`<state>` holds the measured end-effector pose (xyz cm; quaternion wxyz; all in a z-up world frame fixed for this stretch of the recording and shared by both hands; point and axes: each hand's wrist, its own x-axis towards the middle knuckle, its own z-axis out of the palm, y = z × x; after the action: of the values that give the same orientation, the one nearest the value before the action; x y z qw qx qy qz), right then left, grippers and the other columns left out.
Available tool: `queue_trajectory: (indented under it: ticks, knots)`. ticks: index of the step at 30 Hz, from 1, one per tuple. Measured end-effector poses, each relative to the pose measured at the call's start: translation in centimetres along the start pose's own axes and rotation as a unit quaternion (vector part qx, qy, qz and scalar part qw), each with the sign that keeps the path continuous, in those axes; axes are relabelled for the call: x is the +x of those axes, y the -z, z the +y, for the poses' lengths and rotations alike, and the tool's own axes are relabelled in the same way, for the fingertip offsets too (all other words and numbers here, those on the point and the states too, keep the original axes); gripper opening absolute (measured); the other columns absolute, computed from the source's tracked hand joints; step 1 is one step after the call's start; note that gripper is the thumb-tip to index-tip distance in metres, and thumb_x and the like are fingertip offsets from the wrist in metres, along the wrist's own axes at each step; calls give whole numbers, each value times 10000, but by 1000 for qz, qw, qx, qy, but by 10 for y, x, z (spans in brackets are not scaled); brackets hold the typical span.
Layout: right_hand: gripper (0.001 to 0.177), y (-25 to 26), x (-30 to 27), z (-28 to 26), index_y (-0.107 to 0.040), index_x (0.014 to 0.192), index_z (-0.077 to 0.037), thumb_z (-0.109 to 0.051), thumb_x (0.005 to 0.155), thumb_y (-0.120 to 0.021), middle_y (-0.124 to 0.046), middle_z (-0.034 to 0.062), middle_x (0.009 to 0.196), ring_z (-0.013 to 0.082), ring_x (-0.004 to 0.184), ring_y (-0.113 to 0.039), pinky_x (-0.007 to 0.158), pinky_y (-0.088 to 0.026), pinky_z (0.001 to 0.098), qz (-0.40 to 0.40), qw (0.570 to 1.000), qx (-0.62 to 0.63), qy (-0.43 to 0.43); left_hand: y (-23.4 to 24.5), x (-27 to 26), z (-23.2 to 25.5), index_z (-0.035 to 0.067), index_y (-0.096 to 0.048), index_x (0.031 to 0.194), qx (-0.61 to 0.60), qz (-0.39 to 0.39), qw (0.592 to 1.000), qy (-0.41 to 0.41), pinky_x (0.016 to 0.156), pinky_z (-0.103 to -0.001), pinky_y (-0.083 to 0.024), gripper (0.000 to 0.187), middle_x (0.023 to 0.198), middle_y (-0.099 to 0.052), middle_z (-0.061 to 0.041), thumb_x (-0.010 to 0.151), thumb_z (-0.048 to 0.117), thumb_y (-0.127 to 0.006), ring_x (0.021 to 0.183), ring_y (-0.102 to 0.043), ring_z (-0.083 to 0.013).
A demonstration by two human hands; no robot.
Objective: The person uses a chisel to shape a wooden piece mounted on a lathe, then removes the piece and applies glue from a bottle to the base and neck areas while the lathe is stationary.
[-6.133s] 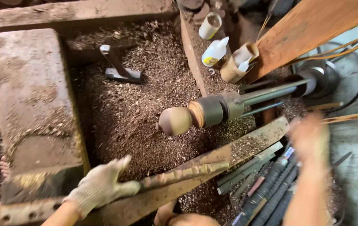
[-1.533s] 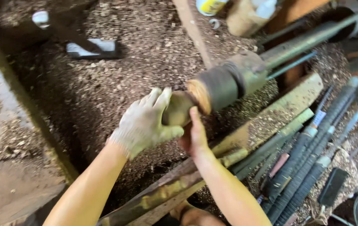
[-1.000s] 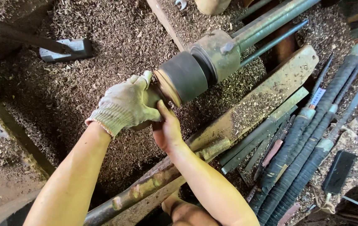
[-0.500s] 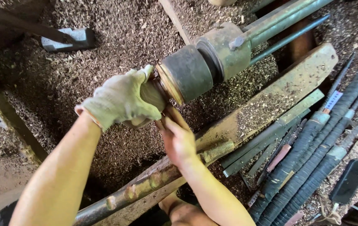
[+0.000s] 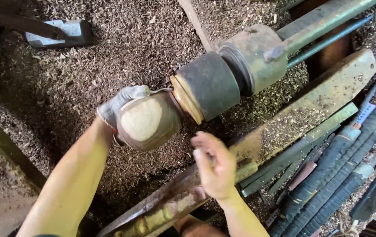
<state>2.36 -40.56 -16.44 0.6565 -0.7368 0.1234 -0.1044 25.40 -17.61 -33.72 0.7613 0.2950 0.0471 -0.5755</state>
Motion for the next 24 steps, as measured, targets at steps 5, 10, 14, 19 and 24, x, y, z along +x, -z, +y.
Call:
queue_trajectory:
  ticks: [5,10,14,19,24]
  knots:
    - [341,-12,17,-34,-656,1173,14,-129,884,-770,-751,119,1079,181,971,-739,847,-590,299,-118,977,-162,-70,-88,-27,35,45,-642,1273,-25,213,977,15,769,-362,-614,486,1059,-798,-141,861,269,-769,864,-748,-220]
    - [233,-9,19,-23,-618,769,-31,-155,847,-798,-713,53,795,160,689,-680,629,-559,299,-177,959,-179,-127,-204,-95,74,107,-520,1473,488,338,804,-14,1132,-521,-310,951,1509,-555,-156,636,340,-907,1393,-506,-333]
    - [140,-6,29,-18,-616,798,-51,-103,881,-715,-725,47,847,148,722,-694,659,-579,289,-174,976,-115,-59,-224,-107,41,31,-345,1520,694,265,667,-61,1003,-467,-467,1312,1508,-500,-191,460,473,-979,1262,-574,-358]
    - [191,-12,48,-32,-635,886,-35,-163,875,-776,-700,70,844,161,777,-693,726,-569,311,-243,958,-153,-3,-208,-106,29,-61,-342,1488,803,236,499,-224,854,-409,-601,1438,1399,-525,-284,394,620,-980,1071,-694,-373]
    - [179,-17,54,-46,-635,929,-13,-153,887,-739,-706,86,874,179,778,-697,702,-567,309,-241,959,-144,-33,-189,-102,29,-86,-336,1483,777,207,530,-268,875,-402,-619,1351,1334,-594,-285,513,588,-992,1076,-705,-365]
